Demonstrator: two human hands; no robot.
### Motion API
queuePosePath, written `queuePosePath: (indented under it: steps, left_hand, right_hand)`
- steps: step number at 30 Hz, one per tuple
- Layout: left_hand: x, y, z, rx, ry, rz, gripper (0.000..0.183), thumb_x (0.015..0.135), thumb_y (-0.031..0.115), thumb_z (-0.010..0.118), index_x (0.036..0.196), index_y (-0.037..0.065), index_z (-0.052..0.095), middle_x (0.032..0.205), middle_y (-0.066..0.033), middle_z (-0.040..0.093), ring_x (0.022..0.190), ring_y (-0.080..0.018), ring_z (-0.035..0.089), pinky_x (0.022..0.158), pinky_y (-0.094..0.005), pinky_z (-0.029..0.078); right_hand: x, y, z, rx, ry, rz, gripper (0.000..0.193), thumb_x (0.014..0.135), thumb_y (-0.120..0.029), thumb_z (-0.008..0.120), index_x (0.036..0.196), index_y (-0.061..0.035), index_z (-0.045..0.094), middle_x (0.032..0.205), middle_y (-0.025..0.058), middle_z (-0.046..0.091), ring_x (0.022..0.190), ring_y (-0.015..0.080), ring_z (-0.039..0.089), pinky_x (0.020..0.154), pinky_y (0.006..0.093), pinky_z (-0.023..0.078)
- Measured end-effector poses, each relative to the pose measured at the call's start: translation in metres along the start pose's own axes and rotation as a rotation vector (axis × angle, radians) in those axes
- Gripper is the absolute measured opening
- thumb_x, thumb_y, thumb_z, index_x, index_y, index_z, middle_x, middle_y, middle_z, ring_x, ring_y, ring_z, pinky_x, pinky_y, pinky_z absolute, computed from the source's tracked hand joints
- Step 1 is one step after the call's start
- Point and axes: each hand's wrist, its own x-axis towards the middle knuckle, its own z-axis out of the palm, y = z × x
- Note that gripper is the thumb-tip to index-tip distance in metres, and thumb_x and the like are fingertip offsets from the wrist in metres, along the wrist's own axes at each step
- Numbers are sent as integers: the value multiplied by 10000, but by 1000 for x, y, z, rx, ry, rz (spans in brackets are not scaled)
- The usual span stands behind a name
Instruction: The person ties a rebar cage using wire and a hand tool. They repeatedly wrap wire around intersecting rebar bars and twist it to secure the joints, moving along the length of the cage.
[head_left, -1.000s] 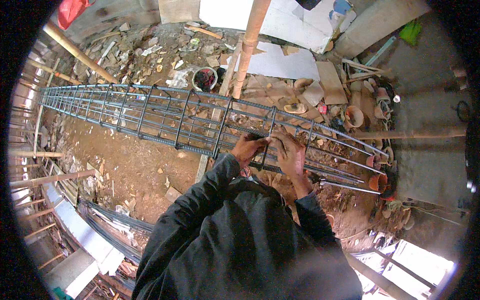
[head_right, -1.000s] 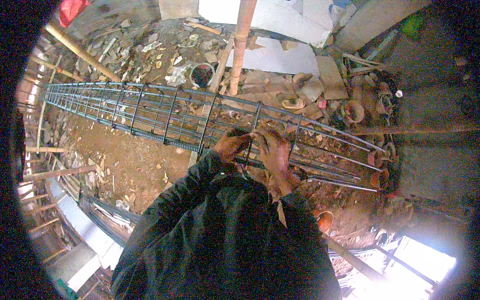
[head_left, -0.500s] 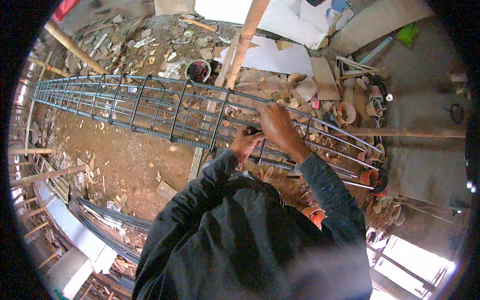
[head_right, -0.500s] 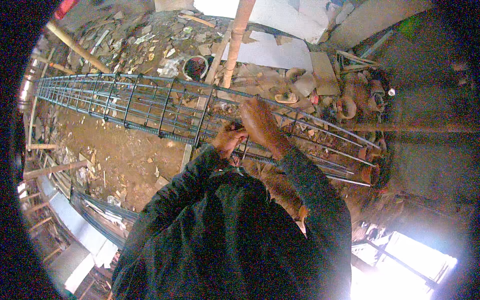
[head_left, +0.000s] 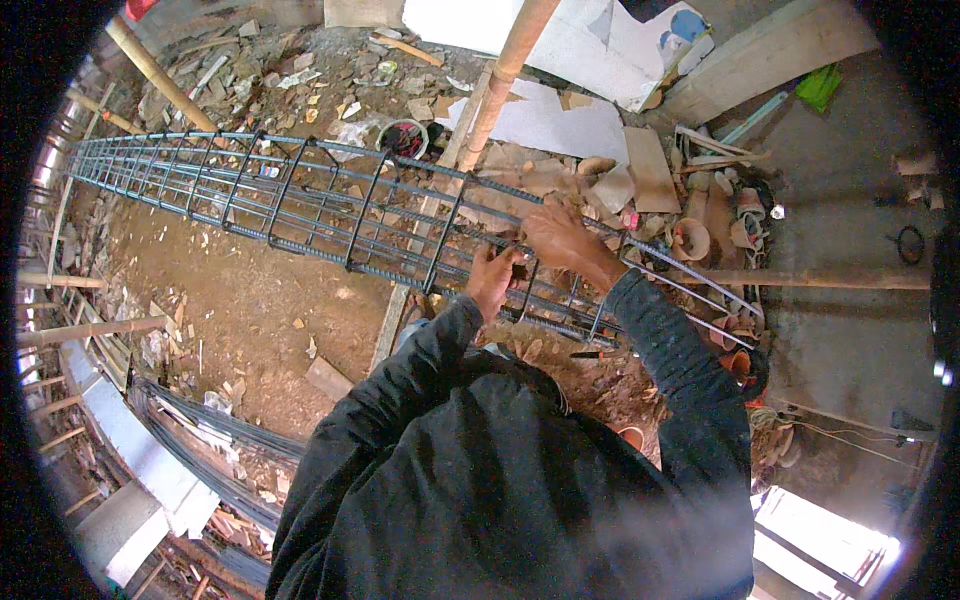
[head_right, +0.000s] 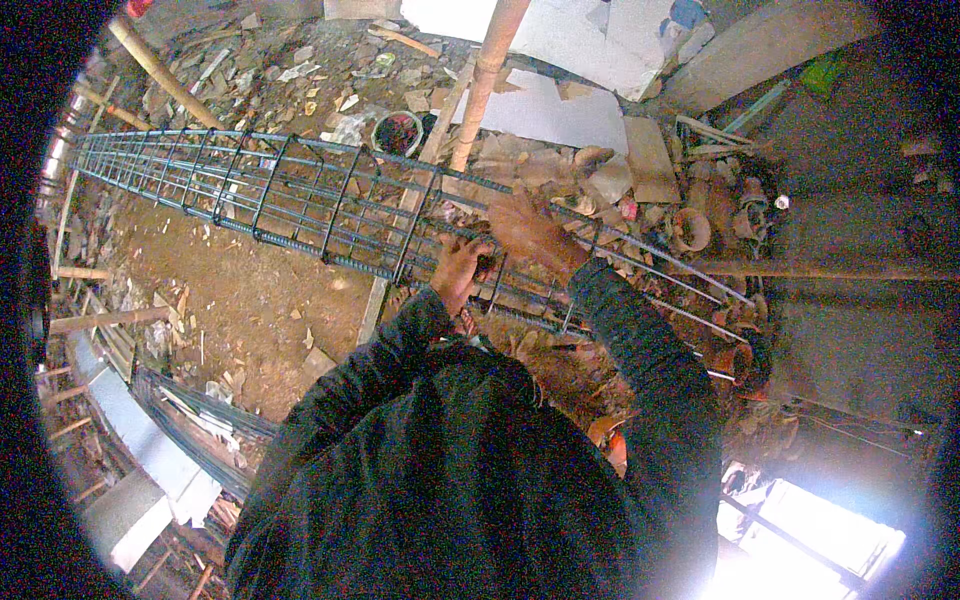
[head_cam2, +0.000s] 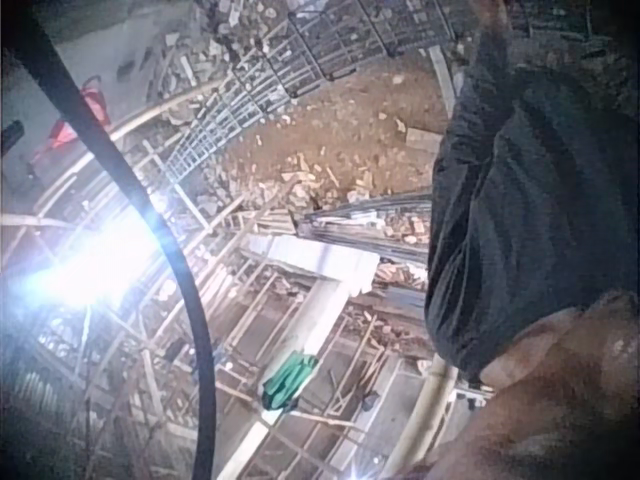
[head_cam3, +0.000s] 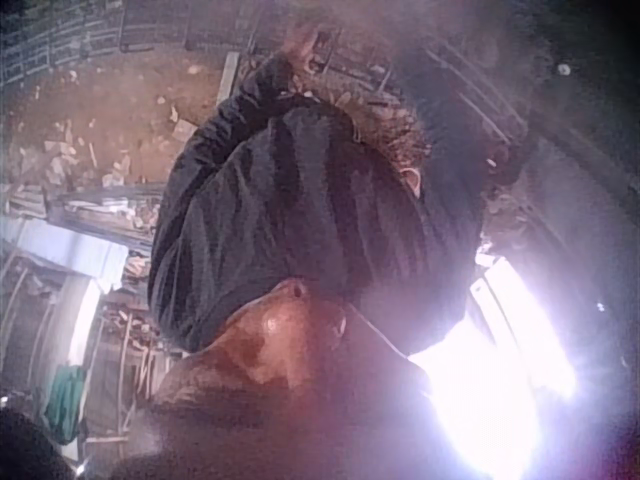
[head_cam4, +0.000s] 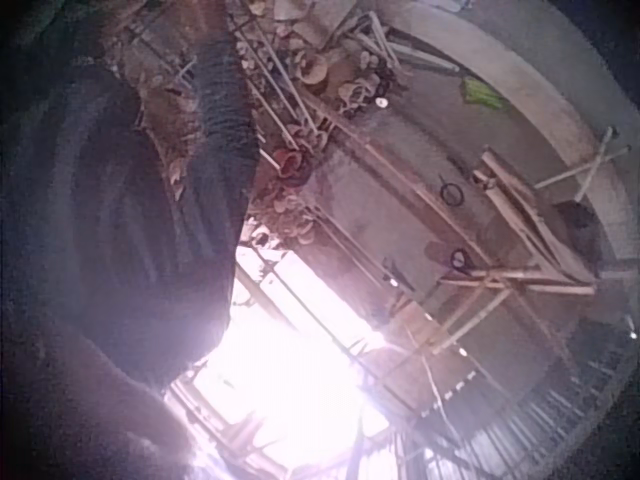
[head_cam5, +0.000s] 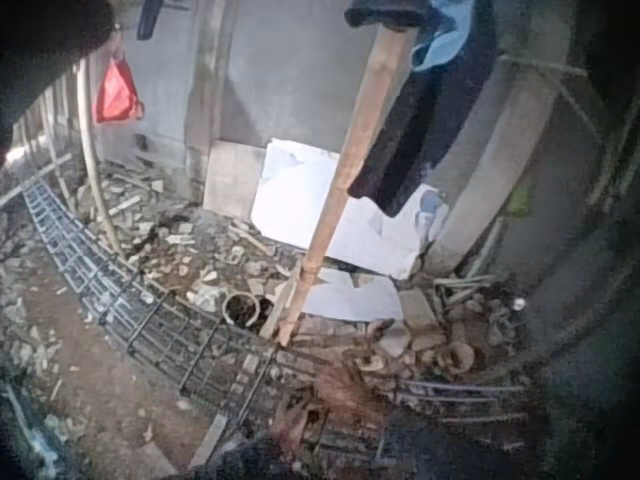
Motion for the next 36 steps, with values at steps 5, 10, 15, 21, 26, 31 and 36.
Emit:
queuePosePath:
  steps: [5,10,15,21,26,31,36]
  left_hand:
    - [-3,5,-4,67,27,-20,293,956,267,747,1054,81,543,852,-54,654,766,-169,645,576,-329,508]
    - [2,8,-5,286,53,-142,311,949,296,777,1064,82,582,856,-53,655,826,-146,636,624,-323,518]
    - [8,18,-9,364,-83,-222,257,954,294,781,1074,84,695,884,-19,679,719,-118,597,608,-264,494]
    - [2,24,-9,217,-168,-266,184,1021,275,690,1027,96,733,872,15,688,704,-96,591,561,-247,453]
    - [1,25,-8,171,-147,-314,223,1083,255,581,1057,86,724,828,9,665,686,-104,589,590,-275,485]
    - [4,25,-14,166,-211,-318,239,1085,267,587,1062,70,721,821,7,664,663,-113,574,603,-273,480]
    - [-7,28,-9,225,-187,-260,237,1080,225,595,1158,34,712,922,-36,719,732,-133,630,647,-267,513]
  right_hand:
    - [11,13,5,239,-493,72,226,940,-106,603,1089,29,706,1098,211,692,1109,412,652,1012,545,469]
    - [-3,-6,-36,624,-10,541,247,978,-191,660,1136,-6,697,1105,203,669,1092,415,635,981,523,471]
    - [-57,-53,-62,684,207,741,285,956,-206,688,1190,-44,684,1227,244,664,1160,453,638,975,507,541]
    - [-88,-97,-40,701,193,839,352,871,-166,752,1205,-78,686,1178,179,690,1108,389,666,956,479,549]
    - [-88,-109,-2,517,306,843,388,798,-91,777,1178,-89,702,1069,125,704,1035,350,693,915,472,562]
    - [-95,-108,30,1205,519,892,468,841,-221,745,1304,-210,675,1264,39,696,1228,246,621,1056,482,440]
    - [-94,-80,17,487,174,704,384,890,-297,713,1266,-222,723,1291,13,711,1297,254,604,1123,458,411]
